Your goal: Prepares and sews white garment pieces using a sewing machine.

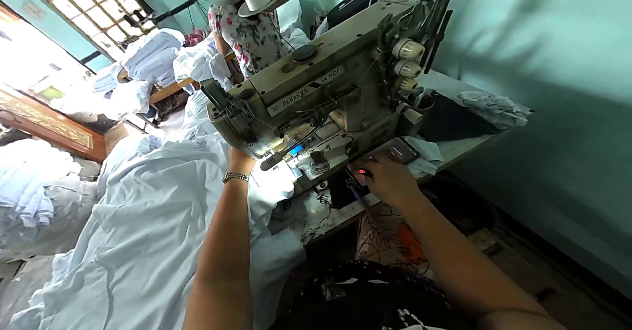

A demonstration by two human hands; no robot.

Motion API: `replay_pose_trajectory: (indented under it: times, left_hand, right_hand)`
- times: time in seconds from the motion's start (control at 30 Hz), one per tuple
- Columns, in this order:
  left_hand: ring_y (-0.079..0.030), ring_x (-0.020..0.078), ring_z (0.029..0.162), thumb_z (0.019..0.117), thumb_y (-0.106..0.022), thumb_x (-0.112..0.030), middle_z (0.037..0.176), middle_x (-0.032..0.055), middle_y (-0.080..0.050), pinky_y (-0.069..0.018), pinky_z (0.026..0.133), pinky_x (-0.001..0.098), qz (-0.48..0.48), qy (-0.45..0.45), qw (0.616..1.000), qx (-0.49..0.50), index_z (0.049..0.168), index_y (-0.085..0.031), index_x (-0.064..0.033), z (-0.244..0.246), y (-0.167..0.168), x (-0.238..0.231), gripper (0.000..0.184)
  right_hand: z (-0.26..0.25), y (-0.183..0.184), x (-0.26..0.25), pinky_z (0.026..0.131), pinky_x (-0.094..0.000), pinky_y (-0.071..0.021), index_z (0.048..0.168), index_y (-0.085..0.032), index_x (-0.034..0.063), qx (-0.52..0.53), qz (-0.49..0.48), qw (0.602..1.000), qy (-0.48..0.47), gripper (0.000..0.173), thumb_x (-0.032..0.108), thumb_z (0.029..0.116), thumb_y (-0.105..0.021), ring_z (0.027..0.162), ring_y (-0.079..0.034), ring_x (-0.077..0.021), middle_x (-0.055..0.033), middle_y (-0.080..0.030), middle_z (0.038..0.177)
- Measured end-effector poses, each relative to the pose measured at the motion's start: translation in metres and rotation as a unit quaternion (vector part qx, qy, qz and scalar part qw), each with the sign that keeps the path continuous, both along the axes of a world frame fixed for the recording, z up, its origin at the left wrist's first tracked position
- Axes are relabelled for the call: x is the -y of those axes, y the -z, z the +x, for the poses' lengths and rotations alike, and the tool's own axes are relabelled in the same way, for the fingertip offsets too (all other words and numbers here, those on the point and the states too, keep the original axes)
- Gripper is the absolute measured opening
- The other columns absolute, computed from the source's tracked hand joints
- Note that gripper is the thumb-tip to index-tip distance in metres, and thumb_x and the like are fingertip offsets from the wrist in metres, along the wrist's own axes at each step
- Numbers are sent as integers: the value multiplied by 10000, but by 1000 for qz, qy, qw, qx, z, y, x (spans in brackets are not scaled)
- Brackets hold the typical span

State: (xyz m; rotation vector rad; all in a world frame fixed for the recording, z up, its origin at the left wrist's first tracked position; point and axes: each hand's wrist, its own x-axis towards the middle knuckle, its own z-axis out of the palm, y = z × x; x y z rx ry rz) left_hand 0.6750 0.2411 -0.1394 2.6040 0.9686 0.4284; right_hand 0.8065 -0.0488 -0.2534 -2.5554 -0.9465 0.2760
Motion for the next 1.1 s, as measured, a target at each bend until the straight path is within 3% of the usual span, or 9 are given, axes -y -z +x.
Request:
replay_pose_trajectory:
  times: [0.1, 0.3, 0.4, 0.57, 0.77, 0.9, 0.97, 1.03, 1.1]
  left_hand:
    - [-551, 411, 1308, 929, -754, -198, 1342, 278, -610, -397, 1124, 544, -2, 2, 1000, 1, 1311, -616, 49, -1, 0, 1, 475]
    - [-532, 379, 1330, 940, -723, -97, 1363, 271, -596, -377, 1149, 514, -31, 30, 998, 40, 1340, -584, 63, -6, -3, -14, 453]
    - [-663, 342, 1121, 994, -649, -139, 1235, 231, -654, -529, 978, 548, 25, 80, 992, 92, 1225, -647, 22, -32, 11, -52, 281]
    - [-691, 207, 883, 965, -585, -2, 1074, 126, -699, -598, 776, 402, 72, 223, 971, 46, 1015, -718, -9, -85, 2, -30, 143]
    - [-676, 260, 1151, 974, -630, -85, 1249, 103, -695, -556, 990, 453, 212, 289, 933, 4, 1100, -767, -82, -89, 37, -18, 186]
    - [-698, 289, 1100, 966, -620, -45, 1154, 151, -716, -570, 960, 455, 224, 258, 939, 37, 1085, -731, -3, -87, 40, -22, 168]
    - [-721, 329, 999, 950, -646, -36, 1118, 200, -709, -601, 858, 483, 266, 200, 936, 115, 1108, -718, 32, -98, 27, -16, 186]
    - [-718, 293, 850, 941, -654, -79, 1009, 198, -706, -609, 731, 419, 378, 166, 877, 247, 1044, -702, 25, -111, 8, -6, 154]
    - [-675, 269, 829, 967, -628, -138, 937, 155, -674, -569, 722, 387, 462, 168, 825, 279, 1015, -660, -30, -122, -13, 16, 122]
  right_hand:
    - [0, 1, -1, 904, -614, -534, 1314, -698, 241, -14, -18, 1000, -2, 300, 259, 1035, -591, 1117, -660, -410, -195, -636, 1305]
    - [-3, -2, 13, 836, -603, -548, 1187, -752, 100, 9, 179, 984, -4, 242, 71, 982, -626, 996, -683, -378, -195, -687, 1102]
    - [-9, -1, 8, 815, -441, -566, 1133, -770, 120, -33, 291, 954, -59, 245, 156, 1001, -566, 903, -670, -205, -87, -699, 996]
    - [-43, -18, -42, 743, -252, -550, 1085, -769, 110, -80, 414, 892, -162, 228, 125, 979, -568, 824, -632, -67, -31, -702, 989]
    - [-66, -42, -110, 772, -345, -543, 1133, -731, 65, -145, 360, 889, -243, 280, 37, 956, -515, 837, -654, -123, -63, -732, 1024]
    - [-65, -38, -124, 831, -400, -548, 1133, -747, 69, -171, 315, 905, -227, 316, 36, 951, -491, 901, -683, -154, -70, -745, 1027]
    - [-65, -41, -125, 815, -425, -539, 1125, -742, 41, -165, 294, 916, -218, 285, 43, 965, -507, 875, -668, -190, -103, -727, 974]
    - [-63, -45, -125, 781, -466, -524, 1095, -736, 5, -155, 272, 925, -216, 249, 61, 957, -537, 828, -645, -232, -135, -696, 904]
    - [-63, -45, -124, 735, -442, -524, 1003, -736, 21, -148, 282, 919, -234, 191, 165, 976, -614, 759, -621, -201, -103, -669, 835]
